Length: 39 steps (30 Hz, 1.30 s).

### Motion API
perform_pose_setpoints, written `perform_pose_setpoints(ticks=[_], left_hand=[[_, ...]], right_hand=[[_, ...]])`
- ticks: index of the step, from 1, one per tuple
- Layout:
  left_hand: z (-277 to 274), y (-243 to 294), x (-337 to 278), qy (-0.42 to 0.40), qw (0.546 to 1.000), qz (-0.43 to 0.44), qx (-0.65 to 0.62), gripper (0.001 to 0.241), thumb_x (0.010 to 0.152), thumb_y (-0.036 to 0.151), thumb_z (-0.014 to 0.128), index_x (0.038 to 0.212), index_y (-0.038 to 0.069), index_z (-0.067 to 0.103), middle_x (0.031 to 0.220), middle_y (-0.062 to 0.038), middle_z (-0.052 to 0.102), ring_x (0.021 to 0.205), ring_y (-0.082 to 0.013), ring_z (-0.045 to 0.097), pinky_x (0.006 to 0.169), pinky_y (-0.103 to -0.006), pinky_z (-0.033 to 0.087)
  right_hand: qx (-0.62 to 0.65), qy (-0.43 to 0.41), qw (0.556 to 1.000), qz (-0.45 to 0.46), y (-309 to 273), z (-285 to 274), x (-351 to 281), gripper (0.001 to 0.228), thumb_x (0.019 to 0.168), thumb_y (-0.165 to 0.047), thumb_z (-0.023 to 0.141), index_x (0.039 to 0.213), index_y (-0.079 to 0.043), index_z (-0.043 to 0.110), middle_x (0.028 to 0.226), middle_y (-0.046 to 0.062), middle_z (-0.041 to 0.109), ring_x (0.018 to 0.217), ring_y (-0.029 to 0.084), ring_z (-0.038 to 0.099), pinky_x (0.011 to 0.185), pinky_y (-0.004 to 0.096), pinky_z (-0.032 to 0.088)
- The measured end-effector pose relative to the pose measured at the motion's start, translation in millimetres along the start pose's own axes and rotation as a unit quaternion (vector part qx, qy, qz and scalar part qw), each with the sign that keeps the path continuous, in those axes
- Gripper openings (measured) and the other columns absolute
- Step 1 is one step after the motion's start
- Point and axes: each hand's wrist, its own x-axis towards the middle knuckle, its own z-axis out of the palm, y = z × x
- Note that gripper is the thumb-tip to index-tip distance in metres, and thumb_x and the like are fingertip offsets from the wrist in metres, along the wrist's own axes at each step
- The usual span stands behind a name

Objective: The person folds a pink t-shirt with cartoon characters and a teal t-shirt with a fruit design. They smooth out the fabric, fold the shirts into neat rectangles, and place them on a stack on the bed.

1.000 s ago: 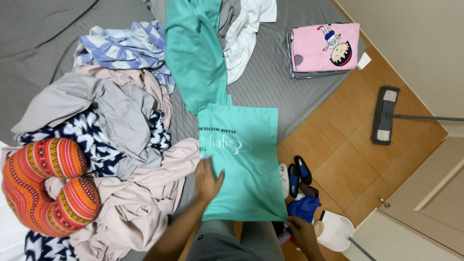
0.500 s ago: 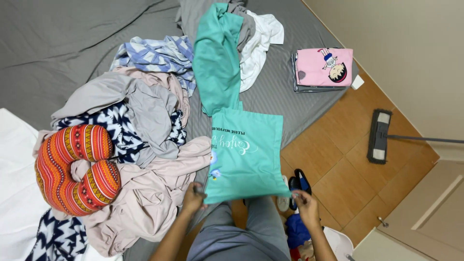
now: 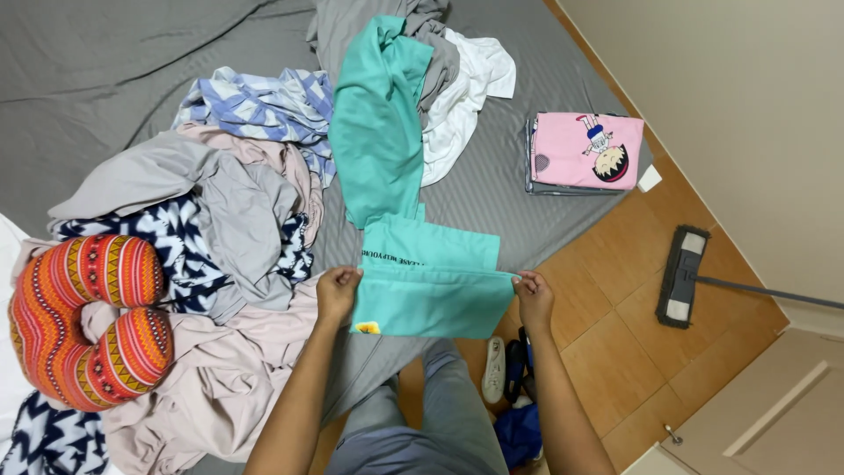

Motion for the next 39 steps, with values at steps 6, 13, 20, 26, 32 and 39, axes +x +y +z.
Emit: perform_pose_setpoints(ticks=[6,13,20,26,32,39], left_hand=[[41,36,58,0.101,0.976,0.172,0.083,0.02,0.095,0.017,0.076,0.098,-0.003,0.073,0.073,-0.005,0.063,0.068,-0.012,0.053,0.064,-0.0291,0.046],[75,23,96,0.192,0.959,0.164,0.127,0.018,0.099,0.017,0.065,0.095,0.0,0.066,0.07,-0.008,0.062,0.064,-0.0166,0.057,0.062,-0.0335,0.047],[94,26,107,0.264,0.945,0.135,0.139,0.019,0.103,0.017,0.061,0.096,0.0,0.062,0.07,-0.011,0.061,0.063,-0.0221,0.053,0.062,-0.0375,0.046],[100,30,114,0.267,0.95,0.118,0.114,0.018,0.101,0.017,0.06,0.096,-0.001,0.061,0.077,-0.012,0.064,0.068,-0.0237,0.058,0.068,-0.0377,0.049],[101,9,124,0.343,0.867,0.261,0.251,0.011,0.096,0.013,0.066,0.096,0.002,0.066,0.1,-0.021,0.06,0.098,-0.0408,0.055,0.089,-0.0487,0.043],[80,12,132,0.241,0.946,0.129,0.173,0.028,0.097,0.027,0.073,0.097,0.002,0.06,0.094,-0.017,0.064,0.094,-0.0355,0.06,0.088,-0.0439,0.05]], right_hand=[[0.017,-0.026,0.998,0.062,35,11,76,0.016,0.095,-0.008,0.072,0.108,0.001,0.067,0.081,0.001,0.068,0.073,0.008,0.06,0.066,0.023,0.047],[-0.011,-0.082,0.992,0.098,89,27,127,0.014,0.093,-0.01,0.074,0.103,0.0,0.069,0.078,0.001,0.066,0.068,0.008,0.058,0.061,0.024,0.047],[-0.134,-0.059,0.989,0.007,86,44,134,0.01,0.091,-0.011,0.077,0.095,-0.004,0.071,0.083,0.002,0.07,0.073,0.011,0.064,0.067,0.027,0.051],[-0.219,0.027,0.975,-0.002,69,63,120,0.01,0.09,-0.014,0.075,0.093,-0.005,0.07,0.081,0.009,0.07,0.072,0.02,0.065,0.068,0.033,0.052],[-0.288,0.092,0.951,-0.062,96,70,120,0.011,0.088,-0.012,0.076,0.092,-0.005,0.07,0.087,0.011,0.067,0.079,0.025,0.062,0.072,0.038,0.05],[-0.231,0.043,0.972,0.028,59,68,122,0.032,0.083,-0.021,0.083,0.101,-0.002,0.064,0.084,0.009,0.062,0.077,0.024,0.06,0.071,0.037,0.051]])
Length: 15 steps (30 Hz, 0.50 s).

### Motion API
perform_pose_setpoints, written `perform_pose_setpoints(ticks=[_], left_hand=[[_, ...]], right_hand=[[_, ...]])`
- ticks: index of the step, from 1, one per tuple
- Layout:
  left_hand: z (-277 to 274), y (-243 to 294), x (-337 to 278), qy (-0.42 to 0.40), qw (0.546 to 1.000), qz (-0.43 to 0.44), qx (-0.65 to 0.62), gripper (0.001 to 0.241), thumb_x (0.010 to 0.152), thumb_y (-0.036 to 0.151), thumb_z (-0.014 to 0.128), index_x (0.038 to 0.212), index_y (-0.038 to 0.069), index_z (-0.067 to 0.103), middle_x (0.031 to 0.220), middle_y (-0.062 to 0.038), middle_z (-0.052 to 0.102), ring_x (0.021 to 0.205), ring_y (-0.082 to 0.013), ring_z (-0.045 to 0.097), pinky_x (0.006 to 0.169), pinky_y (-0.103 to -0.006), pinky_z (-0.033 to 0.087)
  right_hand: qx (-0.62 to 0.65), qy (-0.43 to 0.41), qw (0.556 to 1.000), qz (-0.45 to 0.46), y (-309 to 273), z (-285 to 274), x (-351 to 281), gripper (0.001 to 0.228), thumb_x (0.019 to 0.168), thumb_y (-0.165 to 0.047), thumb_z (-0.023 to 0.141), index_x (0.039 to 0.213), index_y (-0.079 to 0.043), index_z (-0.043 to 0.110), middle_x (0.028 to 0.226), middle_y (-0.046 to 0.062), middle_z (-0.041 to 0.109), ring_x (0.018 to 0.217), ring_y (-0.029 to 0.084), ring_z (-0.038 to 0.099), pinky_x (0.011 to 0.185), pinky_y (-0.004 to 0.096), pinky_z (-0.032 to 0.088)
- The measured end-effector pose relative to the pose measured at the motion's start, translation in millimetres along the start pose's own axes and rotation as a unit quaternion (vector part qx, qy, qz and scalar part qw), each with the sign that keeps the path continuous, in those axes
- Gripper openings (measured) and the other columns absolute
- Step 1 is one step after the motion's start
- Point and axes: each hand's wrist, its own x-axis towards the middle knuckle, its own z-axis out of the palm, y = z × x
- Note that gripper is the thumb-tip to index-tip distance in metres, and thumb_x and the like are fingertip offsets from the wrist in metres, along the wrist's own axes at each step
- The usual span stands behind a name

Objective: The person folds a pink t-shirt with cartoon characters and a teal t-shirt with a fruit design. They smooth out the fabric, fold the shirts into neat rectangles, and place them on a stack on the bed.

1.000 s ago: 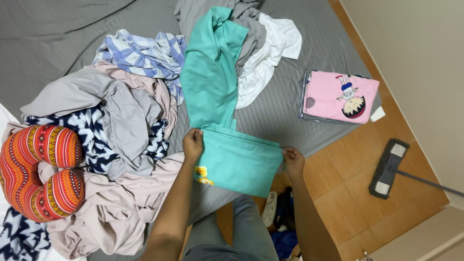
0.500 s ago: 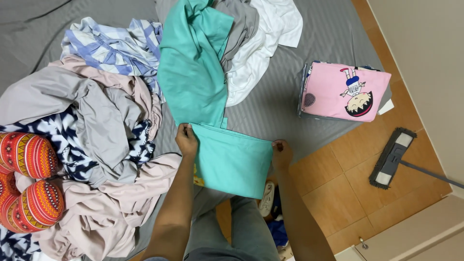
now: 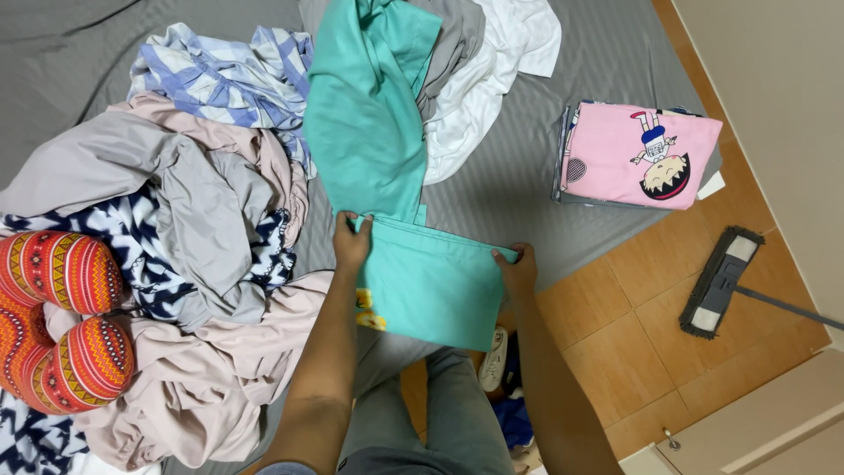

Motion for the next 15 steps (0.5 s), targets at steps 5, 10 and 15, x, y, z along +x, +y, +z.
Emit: perform_pose_setpoints(ticks=[5,10,15], left_hand=[[-6,-20,-1,-0.134,0.991,0.011,-0.014,0.043,0.083,0.031,0.08,0.109,0.003,0.061,0.098,-0.016,0.07,0.09,-0.0275,0.065,0.079,-0.0383,0.05],[-33,-20,-2,-0.236,0.964,0.012,-0.119,0.025,0.093,0.017,0.078,0.109,0.002,0.067,0.092,-0.009,0.07,0.084,-0.0196,0.063,0.079,-0.0322,0.05],[-104,40,-15,-0.349,0.893,0.008,-0.285,0.033,0.088,-0.002,0.075,0.115,0.0,0.057,0.088,-0.004,0.07,0.082,-0.0116,0.062,0.074,-0.0289,0.049]], right_hand=[[0.111,-0.202,0.971,0.061,-6,-23,-5,0.029,0.08,-0.022,0.082,0.099,-0.005,0.067,0.085,0.002,0.069,0.078,0.016,0.064,0.073,0.032,0.054],[0.137,-0.22,0.964,0.058,-39,-68,-36,0.021,0.082,-0.01,0.08,0.097,-0.004,0.066,0.085,0.003,0.065,0.08,0.015,0.06,0.073,0.031,0.05],[0.152,-0.198,0.968,0.004,-70,-128,-72,0.018,0.083,0.001,0.078,0.094,-0.005,0.065,0.084,0.001,0.064,0.081,0.013,0.06,0.072,0.029,0.049]])
